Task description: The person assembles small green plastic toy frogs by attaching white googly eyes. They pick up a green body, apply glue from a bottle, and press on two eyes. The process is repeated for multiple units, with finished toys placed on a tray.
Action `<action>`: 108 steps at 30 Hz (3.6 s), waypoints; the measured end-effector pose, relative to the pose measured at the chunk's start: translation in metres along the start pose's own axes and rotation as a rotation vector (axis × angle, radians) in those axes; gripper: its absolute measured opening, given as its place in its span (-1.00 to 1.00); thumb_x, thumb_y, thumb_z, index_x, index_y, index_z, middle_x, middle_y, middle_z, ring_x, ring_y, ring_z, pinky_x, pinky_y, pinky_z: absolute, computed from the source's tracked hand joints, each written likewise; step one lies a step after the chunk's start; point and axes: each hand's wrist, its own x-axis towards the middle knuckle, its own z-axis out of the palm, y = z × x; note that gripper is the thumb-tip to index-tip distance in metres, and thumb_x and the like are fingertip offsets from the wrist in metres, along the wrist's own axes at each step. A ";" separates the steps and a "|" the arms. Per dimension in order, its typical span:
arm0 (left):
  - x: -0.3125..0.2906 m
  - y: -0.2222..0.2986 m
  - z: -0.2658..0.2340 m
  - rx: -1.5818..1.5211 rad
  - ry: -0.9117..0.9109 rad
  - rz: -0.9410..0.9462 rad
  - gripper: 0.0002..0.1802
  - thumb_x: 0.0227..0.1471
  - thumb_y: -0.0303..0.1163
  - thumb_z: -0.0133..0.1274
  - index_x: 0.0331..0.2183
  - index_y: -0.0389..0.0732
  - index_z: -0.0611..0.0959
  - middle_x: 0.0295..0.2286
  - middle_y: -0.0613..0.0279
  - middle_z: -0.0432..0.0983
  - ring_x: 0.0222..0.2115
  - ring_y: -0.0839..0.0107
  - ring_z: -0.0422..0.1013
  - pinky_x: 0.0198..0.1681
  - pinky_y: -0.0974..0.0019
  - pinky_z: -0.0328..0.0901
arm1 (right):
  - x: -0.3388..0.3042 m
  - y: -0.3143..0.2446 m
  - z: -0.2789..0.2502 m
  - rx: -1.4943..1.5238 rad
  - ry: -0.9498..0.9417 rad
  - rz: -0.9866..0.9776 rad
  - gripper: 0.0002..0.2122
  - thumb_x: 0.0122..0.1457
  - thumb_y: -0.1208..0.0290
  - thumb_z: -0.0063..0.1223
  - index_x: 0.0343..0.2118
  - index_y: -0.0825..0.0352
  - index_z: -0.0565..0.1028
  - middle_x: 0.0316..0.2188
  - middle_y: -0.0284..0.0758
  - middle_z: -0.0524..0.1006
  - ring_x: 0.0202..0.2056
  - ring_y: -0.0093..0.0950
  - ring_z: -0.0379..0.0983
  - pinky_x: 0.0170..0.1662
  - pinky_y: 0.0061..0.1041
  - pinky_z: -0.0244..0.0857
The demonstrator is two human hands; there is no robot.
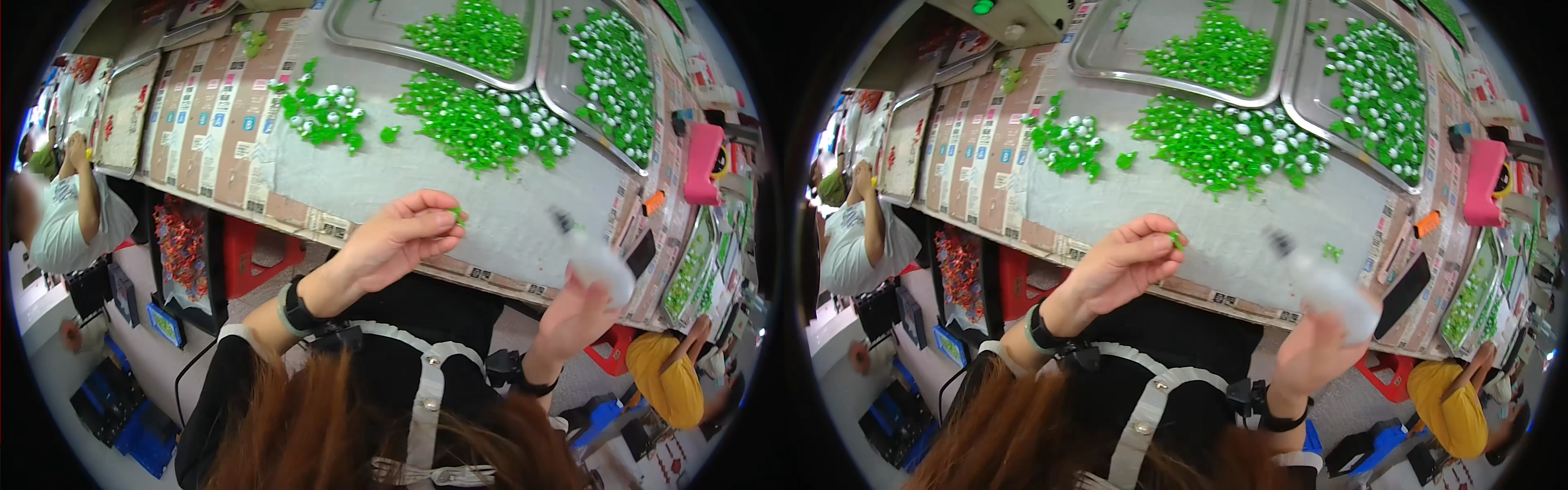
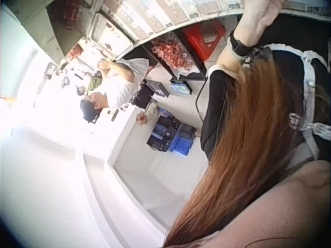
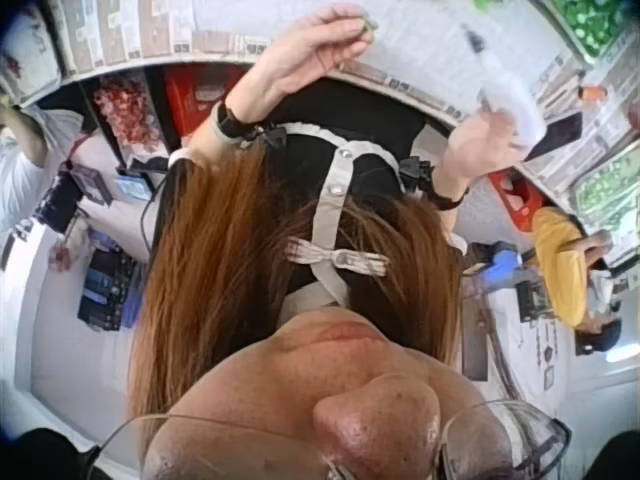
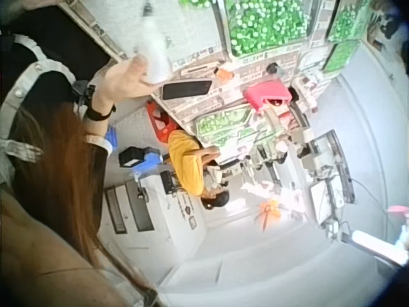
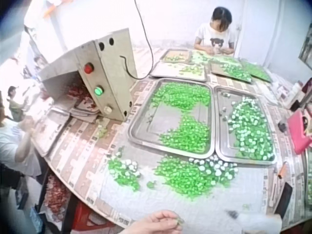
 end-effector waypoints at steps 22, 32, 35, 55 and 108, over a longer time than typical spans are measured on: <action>0.009 0.007 0.007 0.103 -0.008 -0.022 -0.87 -0.09 -0.48 -0.12 -0.39 -0.27 0.40 -0.48 0.18 0.39 -0.49 0.50 0.36 -0.41 0.53 0.32 | 0.092 0.053 0.006 -1.159 -0.805 -0.446 -0.83 -0.17 0.63 -0.14 -0.43 0.39 0.36 -0.44 -0.23 0.38 -0.36 -0.27 0.30 -0.30 -0.46 0.17; 0.005 0.002 0.016 0.296 0.037 0.068 -0.83 -0.13 -0.55 -0.11 -0.37 -0.32 0.40 -0.47 0.18 0.40 -0.45 0.48 0.38 -0.40 0.52 0.31 | 0.031 0.017 0.013 0.063 -0.508 0.783 -0.85 -0.05 0.60 -0.14 -0.36 0.48 0.32 -0.45 -0.31 0.39 -0.41 -0.58 0.35 -0.36 -0.65 0.22; 0.004 -0.001 0.020 0.488 0.023 0.136 -0.84 -0.13 -0.55 -0.10 -0.38 -0.35 0.42 -0.47 0.18 0.40 -0.45 0.48 0.38 -0.39 0.52 0.29 | 0.013 0.015 0.015 0.141 -0.491 0.774 -0.82 -0.07 0.64 -0.13 -0.33 0.49 0.32 -0.43 -0.28 0.40 -0.42 -0.56 0.36 -0.35 -0.65 0.23; -0.006 -0.006 0.030 1.334 0.019 0.607 -0.89 -0.25 -0.57 0.02 -0.50 -0.33 0.52 -0.55 0.18 0.45 -0.54 0.51 0.39 -0.48 0.52 0.27 | -0.009 0.014 0.015 -0.112 -0.509 0.533 -0.91 -0.12 0.69 -0.05 -0.48 0.46 0.39 -0.49 -0.32 0.40 -0.45 -0.64 0.32 -0.38 -0.73 0.20; -0.002 -0.012 0.036 0.634 -0.027 0.174 -0.82 -0.10 -0.49 -0.11 -0.39 -0.40 0.44 -0.51 0.20 0.42 -0.50 0.59 0.35 -0.40 0.56 0.28 | -0.008 0.018 0.019 0.205 -0.363 0.790 -0.95 -0.02 0.54 -0.11 -0.52 0.41 0.34 -0.58 -0.31 0.41 -0.57 -0.63 0.30 -0.48 -0.70 0.18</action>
